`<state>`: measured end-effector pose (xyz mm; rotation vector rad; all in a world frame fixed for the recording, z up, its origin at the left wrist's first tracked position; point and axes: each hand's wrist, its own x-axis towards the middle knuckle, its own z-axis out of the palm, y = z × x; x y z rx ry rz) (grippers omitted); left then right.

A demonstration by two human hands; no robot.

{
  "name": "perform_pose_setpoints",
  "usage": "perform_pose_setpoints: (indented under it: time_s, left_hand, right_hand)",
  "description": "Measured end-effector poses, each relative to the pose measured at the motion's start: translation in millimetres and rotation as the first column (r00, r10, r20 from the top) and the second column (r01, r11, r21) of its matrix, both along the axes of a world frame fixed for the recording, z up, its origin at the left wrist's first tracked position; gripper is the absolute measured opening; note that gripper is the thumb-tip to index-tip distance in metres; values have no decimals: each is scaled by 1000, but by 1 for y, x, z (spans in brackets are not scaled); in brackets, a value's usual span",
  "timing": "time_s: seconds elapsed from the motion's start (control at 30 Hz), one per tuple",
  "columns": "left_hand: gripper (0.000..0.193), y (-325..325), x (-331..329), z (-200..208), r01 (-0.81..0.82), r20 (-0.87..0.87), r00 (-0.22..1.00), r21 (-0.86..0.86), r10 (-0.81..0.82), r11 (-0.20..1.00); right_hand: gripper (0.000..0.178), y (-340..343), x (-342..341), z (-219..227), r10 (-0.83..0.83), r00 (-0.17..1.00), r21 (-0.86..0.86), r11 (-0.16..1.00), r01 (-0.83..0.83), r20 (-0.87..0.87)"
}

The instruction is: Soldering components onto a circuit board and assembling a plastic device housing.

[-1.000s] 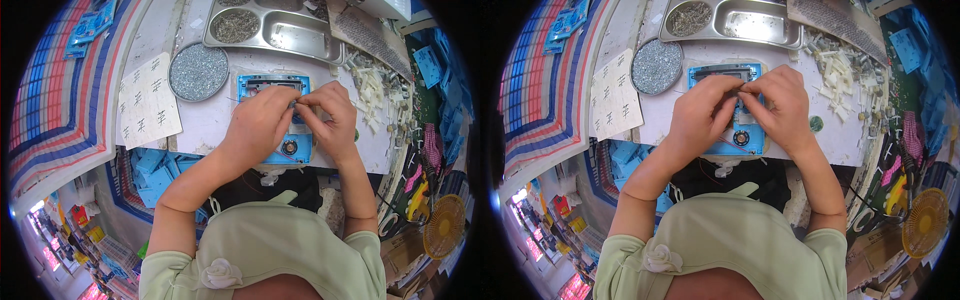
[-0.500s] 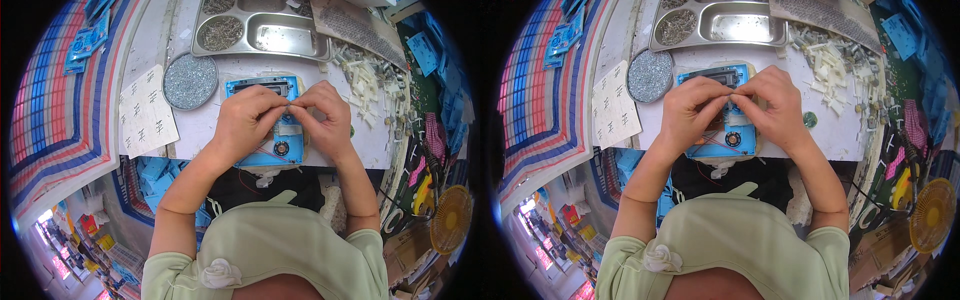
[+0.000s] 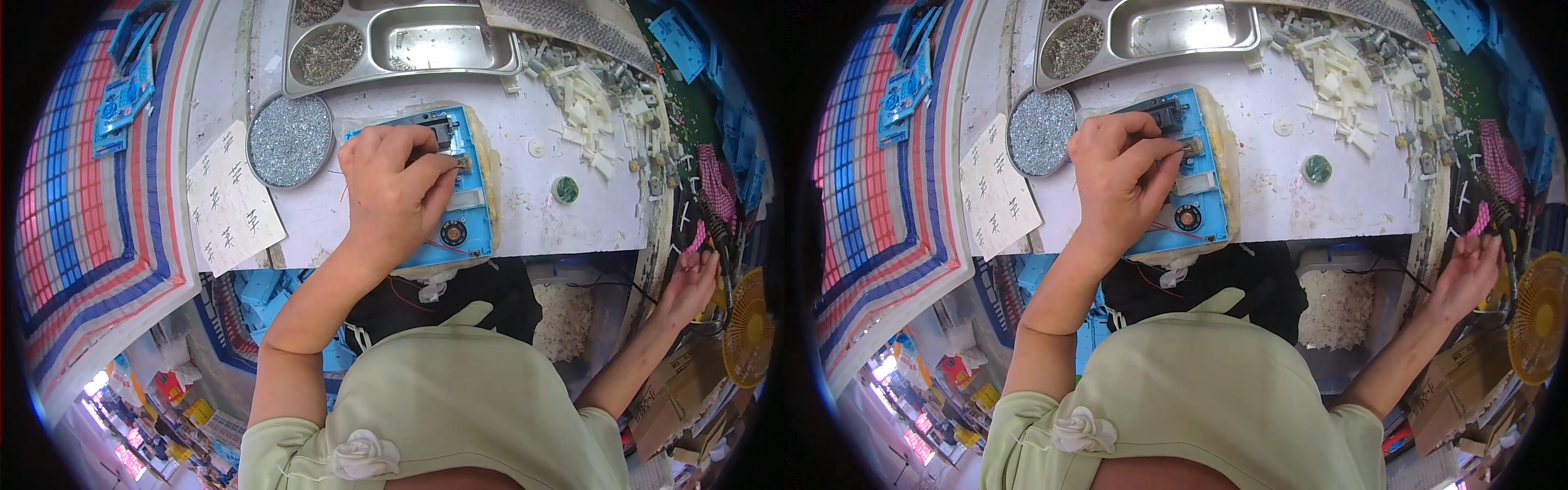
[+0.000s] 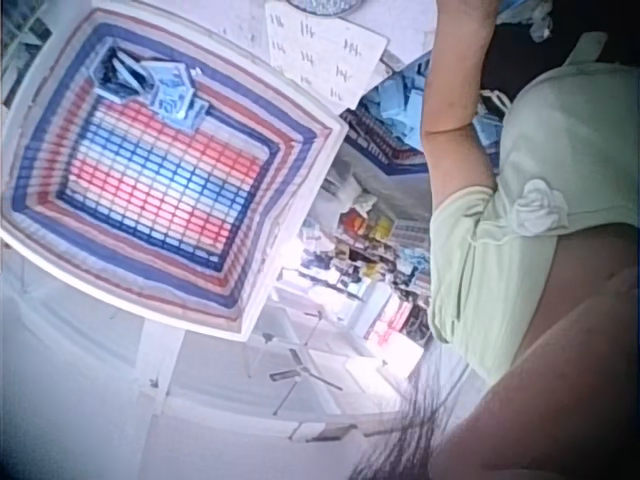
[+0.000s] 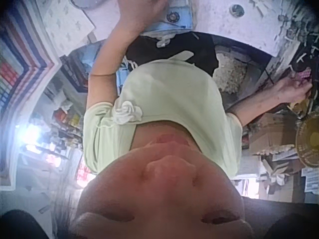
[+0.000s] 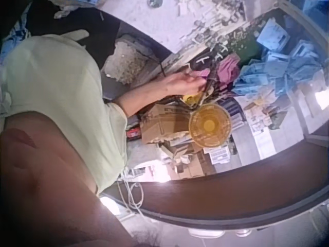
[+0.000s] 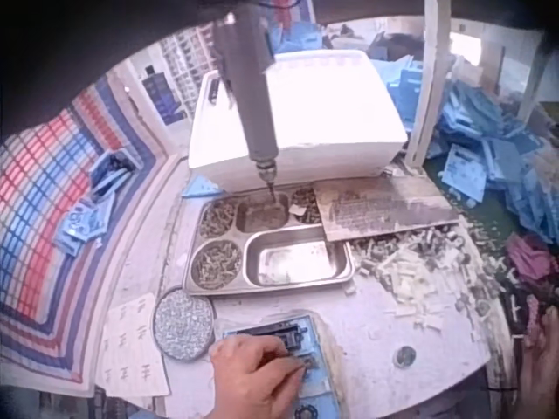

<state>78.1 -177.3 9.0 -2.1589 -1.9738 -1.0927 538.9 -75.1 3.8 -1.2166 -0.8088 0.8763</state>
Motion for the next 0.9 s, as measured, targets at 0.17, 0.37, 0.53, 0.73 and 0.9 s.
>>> perform_pose_setpoints:
  time_s: [0.17,0.37,0.53,0.73,0.9]
  left_hand:
    - [19,1,1,1,-17,-124,992,-1,17,1000]
    - [21,-1,-1,4,-15,-144,990,-46,8,999]
    - [21,-15,-16,-2,-37,-4,999,37,38,999]
    - [17,-12,-14,-5,-59,101,993,19,56,998]
    - [17,-3,-2,3,-69,-82,994,2,69,998]
  right_hand:
    - [30,37,45,-15,-173,977,21,985,171,126]
    - [29,-4,16,14,-356,893,117,935,336,277]
    - [20,-52,96,22,-159,978,256,959,120,138]
    - [25,-57,-6,27,-95,970,327,945,17,224]
    - [39,-39,-136,1,443,875,138,871,-472,195]
